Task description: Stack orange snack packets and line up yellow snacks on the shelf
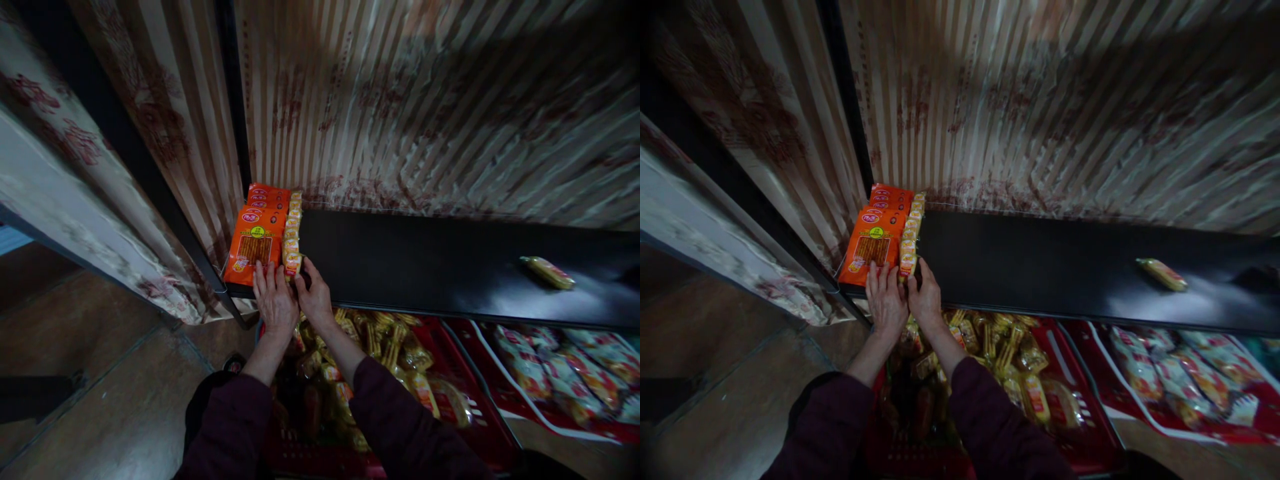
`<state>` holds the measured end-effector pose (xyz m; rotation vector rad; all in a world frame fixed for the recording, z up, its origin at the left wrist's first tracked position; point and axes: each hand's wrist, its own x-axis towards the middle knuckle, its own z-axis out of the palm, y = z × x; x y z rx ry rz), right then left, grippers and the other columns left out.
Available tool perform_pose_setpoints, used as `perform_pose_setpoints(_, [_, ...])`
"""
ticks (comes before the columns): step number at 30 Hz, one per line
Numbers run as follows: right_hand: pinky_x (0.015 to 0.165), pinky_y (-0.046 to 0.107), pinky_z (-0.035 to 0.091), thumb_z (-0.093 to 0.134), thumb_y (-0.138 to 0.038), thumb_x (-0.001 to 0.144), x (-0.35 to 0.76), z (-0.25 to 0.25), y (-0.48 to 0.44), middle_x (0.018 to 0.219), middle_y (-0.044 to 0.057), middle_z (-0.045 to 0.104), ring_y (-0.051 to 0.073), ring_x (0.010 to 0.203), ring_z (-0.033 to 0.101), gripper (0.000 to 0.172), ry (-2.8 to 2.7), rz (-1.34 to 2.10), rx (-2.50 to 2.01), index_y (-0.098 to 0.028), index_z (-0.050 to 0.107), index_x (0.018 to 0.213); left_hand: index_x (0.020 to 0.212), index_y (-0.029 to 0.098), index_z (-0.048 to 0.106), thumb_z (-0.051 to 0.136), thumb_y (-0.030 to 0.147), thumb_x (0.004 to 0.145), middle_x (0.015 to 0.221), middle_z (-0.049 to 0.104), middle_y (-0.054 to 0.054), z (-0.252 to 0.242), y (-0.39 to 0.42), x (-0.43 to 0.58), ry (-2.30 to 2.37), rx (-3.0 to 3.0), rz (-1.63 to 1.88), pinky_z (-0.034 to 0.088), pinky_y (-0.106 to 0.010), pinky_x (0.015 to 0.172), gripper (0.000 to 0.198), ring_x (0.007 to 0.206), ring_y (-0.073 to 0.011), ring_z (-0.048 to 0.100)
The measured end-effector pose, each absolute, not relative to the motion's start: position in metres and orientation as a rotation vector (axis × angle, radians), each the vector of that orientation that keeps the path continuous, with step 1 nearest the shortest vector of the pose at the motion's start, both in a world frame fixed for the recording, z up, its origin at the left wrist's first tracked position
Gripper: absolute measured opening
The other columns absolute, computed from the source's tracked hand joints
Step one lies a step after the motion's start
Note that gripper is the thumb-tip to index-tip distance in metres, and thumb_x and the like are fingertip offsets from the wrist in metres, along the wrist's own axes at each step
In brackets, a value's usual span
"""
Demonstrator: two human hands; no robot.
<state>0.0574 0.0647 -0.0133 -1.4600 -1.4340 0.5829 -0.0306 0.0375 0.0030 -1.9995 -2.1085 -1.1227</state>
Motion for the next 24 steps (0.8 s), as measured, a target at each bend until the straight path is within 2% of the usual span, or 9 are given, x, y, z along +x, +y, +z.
perform_pose_setpoints(12, [0.102,0.042,0.044,0.048,-0.032,0.085,0.060,-0.009,0.061,0.127,0.014,0.060,0.024,0.116,0.057,0.046,-1.409,0.564,-1.457,-0.014,0.054,0.127,0.122,0.013,0.055,0.040,0.014,0.085,0.135,0.053,-0.013,0.008,0.034,-0.029,-1.982,-2.015,-1.279,0.027,-0.053,0.112,0.040,0.142,-0.0286,0.022])
perform_pose_setpoints(15, [0.101,0.041,0.045,0.046,-0.028,0.085,0.064,-0.004,0.050,0.124,0.012,0.061,0.022,0.115,0.057,0.042,-1.400,0.533,-1.439,-0.017,0.056,0.124,0.117,0.015,0.059,0.036,0.013,0.087,0.127,0.060,-0.011,0.007,0.026,-0.027,-1.785,-2.146,-1.439,0.034,-0.047,0.110,0.037,0.137,-0.0237,0.033])
perform_pose_setpoints(19, [0.100,0.039,0.046,0.043,-0.018,0.081,0.079,-0.001,0.019,0.119,0.011,0.064,0.021,0.111,0.059,0.041,-1.414,0.532,-1.410,-0.018,0.060,0.119,0.104,0.015,0.064,0.033,0.013,0.088,0.109,0.068,-0.010,0.000,0.008,-0.015,-1.466,-2.438,-1.609,0.046,-0.038,0.100,0.036,0.116,-0.0182,0.056])
perform_pose_setpoints(24, [0.098,0.038,0.047,0.042,-0.011,0.074,0.111,-0.020,-0.029,0.115,0.008,0.065,0.020,0.107,0.061,0.048,-1.361,0.557,-1.467,-0.020,0.061,0.118,0.102,0.016,0.065,0.035,0.012,0.088,0.104,0.069,-0.012,-0.019,-0.025,0.012,-1.307,-2.682,-1.623,0.051,-0.035,0.094,0.034,0.105,-0.0174,0.061])
